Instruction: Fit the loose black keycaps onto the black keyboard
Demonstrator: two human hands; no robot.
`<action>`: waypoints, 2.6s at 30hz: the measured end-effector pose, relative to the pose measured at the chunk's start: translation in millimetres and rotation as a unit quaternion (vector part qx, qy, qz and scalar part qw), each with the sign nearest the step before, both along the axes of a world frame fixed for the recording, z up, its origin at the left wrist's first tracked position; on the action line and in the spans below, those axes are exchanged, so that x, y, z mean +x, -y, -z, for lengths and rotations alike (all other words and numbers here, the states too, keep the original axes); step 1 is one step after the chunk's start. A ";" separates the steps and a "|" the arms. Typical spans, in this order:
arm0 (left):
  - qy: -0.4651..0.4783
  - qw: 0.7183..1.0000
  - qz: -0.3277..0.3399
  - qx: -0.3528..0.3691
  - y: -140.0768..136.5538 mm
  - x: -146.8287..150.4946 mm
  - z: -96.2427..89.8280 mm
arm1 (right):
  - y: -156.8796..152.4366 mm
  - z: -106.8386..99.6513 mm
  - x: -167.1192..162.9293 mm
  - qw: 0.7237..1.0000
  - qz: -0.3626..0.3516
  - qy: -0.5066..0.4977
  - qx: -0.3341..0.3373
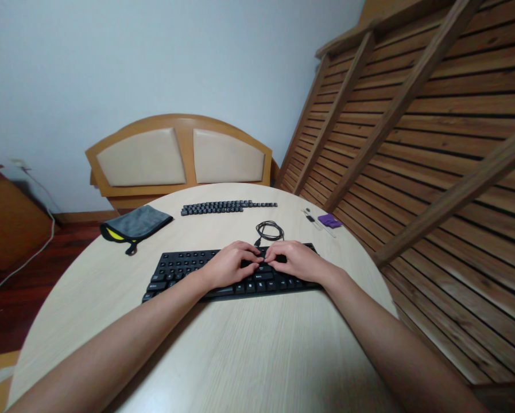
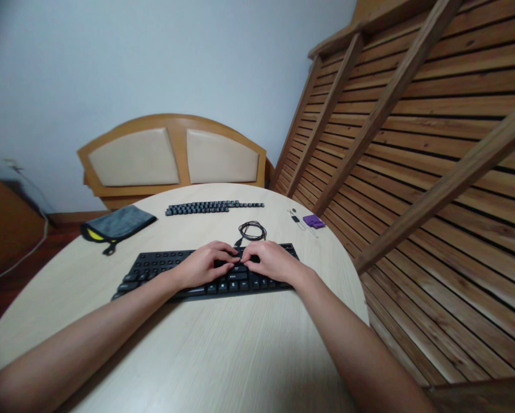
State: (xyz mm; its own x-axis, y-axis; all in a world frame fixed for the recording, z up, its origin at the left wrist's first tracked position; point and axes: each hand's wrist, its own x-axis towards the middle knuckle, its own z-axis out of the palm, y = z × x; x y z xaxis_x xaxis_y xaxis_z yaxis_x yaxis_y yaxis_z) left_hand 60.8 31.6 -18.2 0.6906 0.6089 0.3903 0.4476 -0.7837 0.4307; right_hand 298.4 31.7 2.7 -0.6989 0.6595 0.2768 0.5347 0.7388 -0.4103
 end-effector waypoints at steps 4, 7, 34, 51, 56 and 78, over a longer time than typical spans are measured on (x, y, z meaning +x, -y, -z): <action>-0.008 1.000 0.005 0.000 0.2 -0.6 -1.1 | 0.6 -0.9 -1.6 1.000 0.004 0.012 0.008; -0.019 1.000 0.009 0.007 0.9 -0.3 -2.5 | -1.1 0.9 -1.5 1.000 0.003 0.017 -0.001; -0.234 0.954 -0.156 0.107 -110.8 -19.2 -13.4 | -4.8 -3.0 13.4 0.999 -0.004 -0.015 -0.052; -0.312 0.924 -0.196 0.102 -157.0 1.1 6.3 | -5.2 -1.3 14.8 0.998 -0.011 -0.023 -0.053; -0.290 0.934 -0.175 0.111 -150.9 4.7 1.5 | -5.3 -0.9 14.9 0.998 -0.012 -0.022 -0.050; -0.089 0.981 -0.171 -0.026 -35.2 -10.5 -11.8 | -3.5 0.5 9.2 0.999 0.021 0.005 -0.026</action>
State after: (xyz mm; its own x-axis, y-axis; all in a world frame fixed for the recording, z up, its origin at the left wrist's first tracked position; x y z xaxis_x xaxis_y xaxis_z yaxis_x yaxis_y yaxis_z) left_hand 50.2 66.8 -6.5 0.4978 0.8320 0.2448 0.7518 -0.5547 0.3566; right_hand 307.7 35.2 2.1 -0.6729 0.7018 0.2338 0.5690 0.6931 -0.4425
